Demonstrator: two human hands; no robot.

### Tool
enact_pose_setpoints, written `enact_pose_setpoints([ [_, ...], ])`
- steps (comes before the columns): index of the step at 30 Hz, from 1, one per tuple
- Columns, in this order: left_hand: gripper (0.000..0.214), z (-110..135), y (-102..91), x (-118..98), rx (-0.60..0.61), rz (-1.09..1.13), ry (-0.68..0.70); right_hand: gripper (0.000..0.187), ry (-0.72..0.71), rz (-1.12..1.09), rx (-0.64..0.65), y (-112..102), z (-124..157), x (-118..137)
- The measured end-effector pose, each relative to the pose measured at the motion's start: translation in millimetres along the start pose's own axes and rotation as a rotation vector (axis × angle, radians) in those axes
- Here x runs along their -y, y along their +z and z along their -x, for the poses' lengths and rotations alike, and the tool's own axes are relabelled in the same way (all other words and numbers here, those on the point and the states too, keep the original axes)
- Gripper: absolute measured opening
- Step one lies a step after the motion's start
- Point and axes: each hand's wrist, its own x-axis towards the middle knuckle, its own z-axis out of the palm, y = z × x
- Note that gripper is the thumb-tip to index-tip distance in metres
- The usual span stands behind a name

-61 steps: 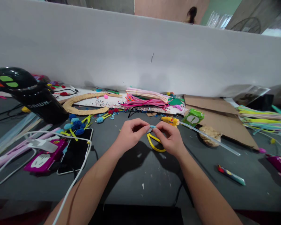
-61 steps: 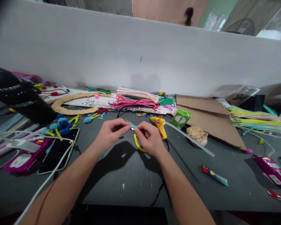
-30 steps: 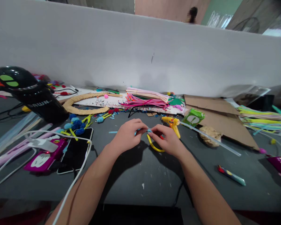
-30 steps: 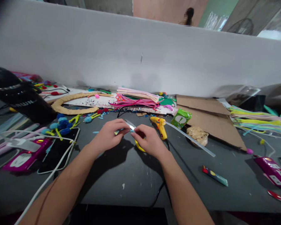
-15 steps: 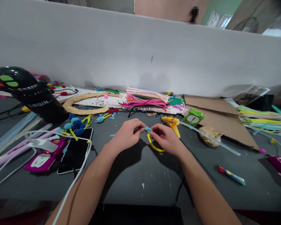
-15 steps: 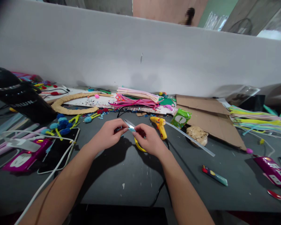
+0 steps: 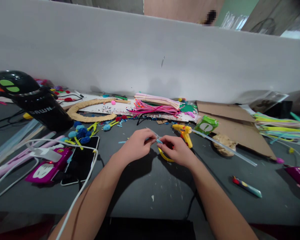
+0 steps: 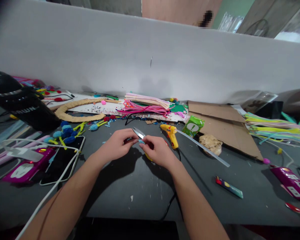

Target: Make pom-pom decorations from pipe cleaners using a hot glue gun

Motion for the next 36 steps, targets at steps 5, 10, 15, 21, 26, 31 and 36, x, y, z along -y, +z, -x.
enact_pose_setpoints([
  [5, 0.016, -0.2, 0.5, 1.1, -0.008, 0.004, -0.009, 0.022, 0.024, -0.075, -0.012, 0.3, -0.2, -1.1],
  [10, 0.018, 0.5, 0.2, 0.3, -0.001, 0.001, 0.007, 0.023, 0.051, -0.112, -0.001, 0.5, 0.1, -1.7],
  [15, 0.02, 0.8, 0.6, -0.1, 0.019, -0.019, 0.03, 0.026, 0.074, -0.101, 0.016, 1.3, -0.1, -3.7],
  [21, 0.023, 1.8, 1.8, -1.4, 0.039, -0.019, 0.046, 0.028, 0.085, -0.117, 0.021, 2.2, 0.0, -4.1],
  [26, 0.022, 2.2, 2.2, -2.3, 0.042, -0.019, 0.042, 0.027, 0.066, -0.079, 0.025, 2.2, 0.6, -0.8],
  [31, 0.021, 1.0, 1.3, -2.9, 0.031, 0.004, 0.03, 0.025, 0.039, -0.069, -0.016, 2.1, 0.6, 2.1],
  [36, 0.016, -0.6, -0.8, -4.9, -0.01, 0.114, -0.036, 0.026, 0.046, -0.17, -0.062, 1.9, 0.2, 3.2],
])
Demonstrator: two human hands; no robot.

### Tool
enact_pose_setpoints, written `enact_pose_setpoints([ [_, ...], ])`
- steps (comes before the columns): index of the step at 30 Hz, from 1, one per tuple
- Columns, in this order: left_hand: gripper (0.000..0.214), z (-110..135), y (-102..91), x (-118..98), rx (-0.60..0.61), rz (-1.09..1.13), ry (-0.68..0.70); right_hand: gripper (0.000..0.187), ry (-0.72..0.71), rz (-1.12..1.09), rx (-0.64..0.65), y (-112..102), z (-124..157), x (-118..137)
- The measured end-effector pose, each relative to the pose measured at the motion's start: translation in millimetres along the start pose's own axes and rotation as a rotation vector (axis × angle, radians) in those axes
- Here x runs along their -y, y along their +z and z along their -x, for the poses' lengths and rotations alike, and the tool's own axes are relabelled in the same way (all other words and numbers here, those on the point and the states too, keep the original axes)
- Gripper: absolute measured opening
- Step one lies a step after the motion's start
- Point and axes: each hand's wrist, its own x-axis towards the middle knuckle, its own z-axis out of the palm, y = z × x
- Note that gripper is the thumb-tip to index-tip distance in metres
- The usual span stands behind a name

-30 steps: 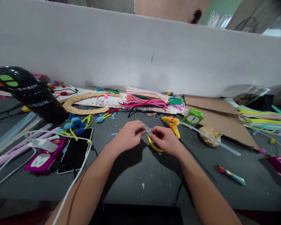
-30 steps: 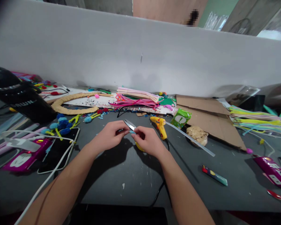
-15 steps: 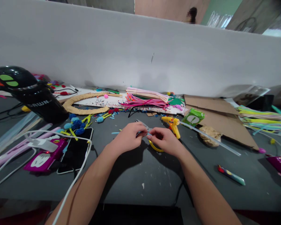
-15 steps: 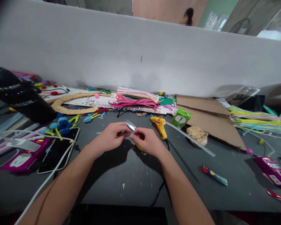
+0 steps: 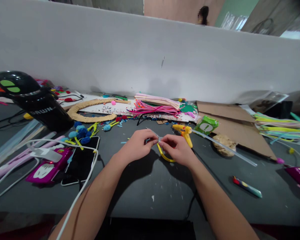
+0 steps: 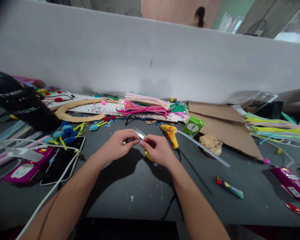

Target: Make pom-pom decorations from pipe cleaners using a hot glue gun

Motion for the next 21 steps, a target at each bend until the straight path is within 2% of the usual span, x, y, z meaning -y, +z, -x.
enact_pose_setpoints([
  [4, 0.015, -1.5, -2.3, -3.6, 0.004, 0.115, -0.101, 0.027, 0.023, -0.141, -0.056, 1.1, -0.7, 2.3],
  [10, 0.027, -3.7, 3.4, -6.7, 0.008, 0.341, -0.222, 0.025, 0.059, -0.302, -0.257, 7.1, -1.8, 6.8],
  [15, 0.031, -4.0, 10.1, -8.3, -0.002, 0.437, -0.205, 0.028, 0.123, -0.423, -0.336, 14.0, -2.2, 7.4],
  [21, 0.027, -3.1, 11.5, -6.1, -0.015, 0.35, -0.194, 0.029, 0.145, -0.5, -0.353, 20.3, -2.2, 5.4],
])
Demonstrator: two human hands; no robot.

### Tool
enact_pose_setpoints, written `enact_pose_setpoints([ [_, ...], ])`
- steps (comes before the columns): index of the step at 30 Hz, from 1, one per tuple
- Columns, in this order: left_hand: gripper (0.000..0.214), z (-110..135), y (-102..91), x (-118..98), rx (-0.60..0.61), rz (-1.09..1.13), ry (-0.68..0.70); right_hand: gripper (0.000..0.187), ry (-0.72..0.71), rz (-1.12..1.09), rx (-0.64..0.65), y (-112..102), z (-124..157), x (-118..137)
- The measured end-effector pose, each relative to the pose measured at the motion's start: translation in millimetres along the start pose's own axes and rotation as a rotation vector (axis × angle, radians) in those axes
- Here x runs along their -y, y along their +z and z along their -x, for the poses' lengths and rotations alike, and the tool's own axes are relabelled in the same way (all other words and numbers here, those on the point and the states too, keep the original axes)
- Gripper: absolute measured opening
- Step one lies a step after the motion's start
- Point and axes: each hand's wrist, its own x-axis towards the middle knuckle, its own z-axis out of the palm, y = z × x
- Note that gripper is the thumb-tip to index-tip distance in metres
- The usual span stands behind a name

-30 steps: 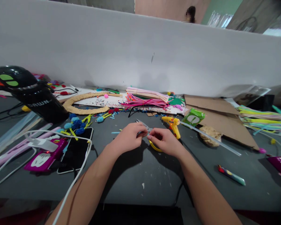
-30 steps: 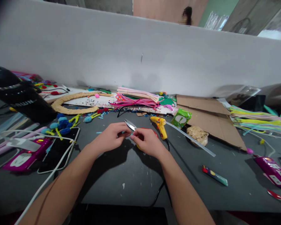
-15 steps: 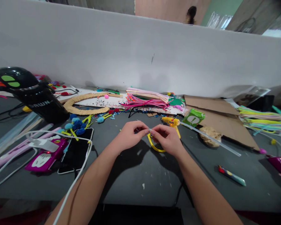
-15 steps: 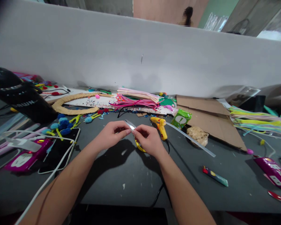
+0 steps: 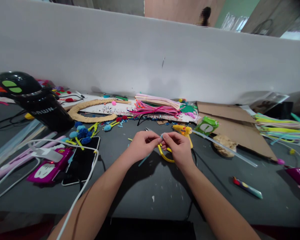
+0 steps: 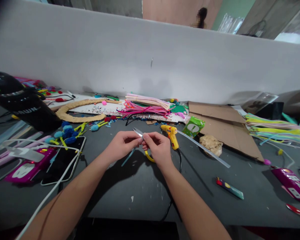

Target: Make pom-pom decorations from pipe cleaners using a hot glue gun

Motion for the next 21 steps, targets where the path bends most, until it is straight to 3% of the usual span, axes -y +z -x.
enact_pose_setpoints([
  [7, 0.027, -0.5, -5.2, -2.7, 0.047, 0.028, -0.026, 0.032, 0.004, -0.019, 0.004, 1.0, -0.3, -2.8],
  [13, 0.026, -0.2, 0.3, -1.9, -0.021, 0.13, -0.04, 0.031, -0.01, -0.005, -0.042, 0.6, -1.9, -4.1],
  [21, 0.021, -0.5, -0.9, 0.5, 0.017, 0.002, 0.01, 0.03, -0.021, -0.012, -0.042, 2.5, -0.9, -9.3],
])
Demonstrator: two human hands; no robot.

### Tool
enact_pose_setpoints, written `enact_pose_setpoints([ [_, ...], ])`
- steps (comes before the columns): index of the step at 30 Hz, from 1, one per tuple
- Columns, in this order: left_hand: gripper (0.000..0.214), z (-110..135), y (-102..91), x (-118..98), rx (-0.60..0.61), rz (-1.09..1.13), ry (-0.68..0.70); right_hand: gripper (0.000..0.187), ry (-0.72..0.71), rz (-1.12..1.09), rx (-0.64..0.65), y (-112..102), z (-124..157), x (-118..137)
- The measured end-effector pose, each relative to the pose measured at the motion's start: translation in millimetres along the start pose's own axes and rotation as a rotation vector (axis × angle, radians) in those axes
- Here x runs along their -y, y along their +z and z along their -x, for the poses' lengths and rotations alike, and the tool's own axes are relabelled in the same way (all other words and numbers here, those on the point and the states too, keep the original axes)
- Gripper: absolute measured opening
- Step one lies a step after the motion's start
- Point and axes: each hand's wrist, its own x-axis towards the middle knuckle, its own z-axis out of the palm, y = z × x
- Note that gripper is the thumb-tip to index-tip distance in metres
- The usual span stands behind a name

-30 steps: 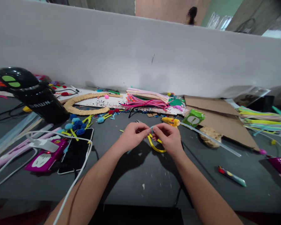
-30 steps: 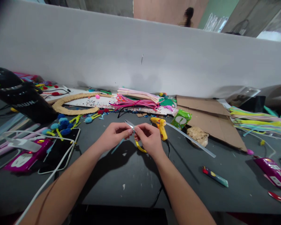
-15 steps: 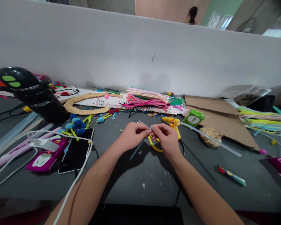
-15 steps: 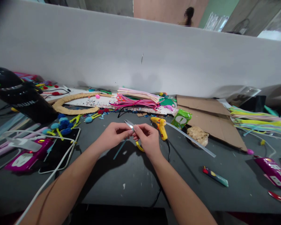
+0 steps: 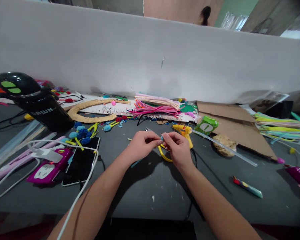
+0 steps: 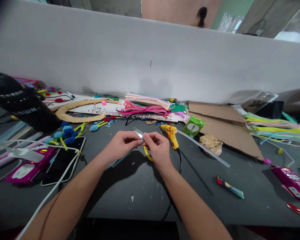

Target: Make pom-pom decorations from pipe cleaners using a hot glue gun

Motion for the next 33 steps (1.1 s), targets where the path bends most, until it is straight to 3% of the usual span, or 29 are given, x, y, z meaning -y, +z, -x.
enact_pose_setpoints([
  [8, 0.021, 0.8, -0.9, -2.3, -0.042, 0.029, 0.007, 0.029, 0.003, -0.044, 0.041, -0.7, -1.7, 4.0],
  [20, 0.021, 1.5, -12.2, -2.3, 0.186, 0.238, -0.093, 0.039, -0.011, 0.184, 0.44, -25.5, -8.4, 22.4],
  [33, 0.022, 2.2, -15.8, -4.2, 0.256, 0.264, -0.076, 0.032, -0.132, 0.288, 0.401, -18.8, -1.9, 21.4],
])
